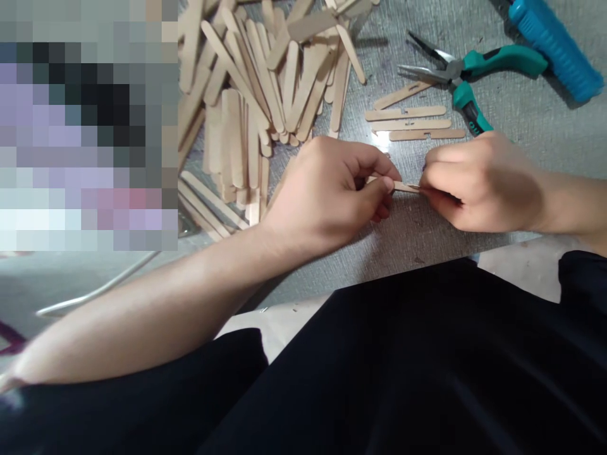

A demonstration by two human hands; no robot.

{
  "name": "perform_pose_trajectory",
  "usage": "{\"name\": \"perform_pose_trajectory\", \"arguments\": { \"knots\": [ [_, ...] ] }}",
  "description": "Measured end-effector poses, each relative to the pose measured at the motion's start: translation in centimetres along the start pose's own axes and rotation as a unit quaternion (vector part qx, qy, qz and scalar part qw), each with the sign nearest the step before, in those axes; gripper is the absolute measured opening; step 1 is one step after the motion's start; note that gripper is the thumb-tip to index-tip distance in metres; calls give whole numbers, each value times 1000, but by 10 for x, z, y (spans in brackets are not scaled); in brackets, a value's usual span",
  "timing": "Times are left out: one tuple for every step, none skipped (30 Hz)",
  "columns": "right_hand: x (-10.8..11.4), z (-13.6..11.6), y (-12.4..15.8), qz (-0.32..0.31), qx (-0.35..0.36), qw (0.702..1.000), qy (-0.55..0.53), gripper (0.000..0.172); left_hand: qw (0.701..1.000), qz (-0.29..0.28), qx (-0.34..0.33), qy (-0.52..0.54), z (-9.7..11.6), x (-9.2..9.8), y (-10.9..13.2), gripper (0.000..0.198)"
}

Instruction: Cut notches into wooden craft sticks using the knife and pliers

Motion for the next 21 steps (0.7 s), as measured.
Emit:
{"name": "perform_pose_trajectory", "arguments": {
  "knots": [
    [0,0,0,0,1,1000,2,24,1000,-1,1,-2,0,0,0,19],
    [-1,0,0,1,2,1000,5,24,1000,-1,3,-3,0,0,0,19],
    [-1,1,0,3,4,1000,8,24,1000,-1,4,-3,0,0,0,19],
    [-1,0,0,3,5,1000,12,24,1000,-2,5,-3,1,0,0,19],
    [-1,0,0,3,6,1000,15,24,1000,-2,4,-1,1,-1,0,19],
    [-1,0,0,3,5,1000,18,25,1000,-2,1,1,1,-1,0,19],
    [-1,-1,0,3,4,1000,21,25,1000,0,-2,2,1,-1,0,18],
    [-1,-1,-1,1,3,1000,22,26,1000,2,-4,2,1,-2,0,18],
    [0,-1,-1,-3,1,1000,24,27,1000,2,-3,0,1,-2,0,18],
    [0,-2,-1,-7,-2,1000,28,27,1000,2,0,-2,1,-2,0,18],
    [-1,-2,-1,-13,-5,999,31,28,1000,0,5,-4,0,-2,-1,18],
    [-1,-2,-1,-18,-8,999,35,28,1000,-4,10,-6,-1,-2,-1,18],
    [-1,-2,0,-21,-11,999,38,28,1000,-6,12,-7,-1,-2,-1,18],
    [-1,-1,0,-22,-12,999,39,28,1000,-7,12,-6,-1,-1,-1,18],
    [-1,-1,0,-21,-12,999,39,27,1000,-8,11,-3,-1,-1,-1,18],
    [-1,-1,1,-21,-10,999,38,26,1000,-10,8,2,-1,-1,-1,18],
    [-1,-1,1,-20,-8,999,37,25,1000,-13,7,5,-1,-1,-1,18],
    [-1,-1,1,-21,-7,999,37,24,1000,-14,6,7,-1,-2,-1,18],
    [-1,-1,1,-24,-7,999,38,24,1000,-16,9,6,0,-2,-2,18],
    [-1,0,2,-27,-11,999,37,23,1000,-17,13,4,0,-2,-2,19],
    [-1,0,2,-29,-15,999,33,22,1000,-17,19,1,0,-2,-2,19]
  ]
}}
Point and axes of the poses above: each hand's wrist, its own y-axis away from the middle knuckle, its own x-axis out of the back of the hand, z = x × y, the point moved 2 cm from there along -y, towards the middle knuckle, and after that the axes turned 2 degrees about z, right-handed, at the moved point
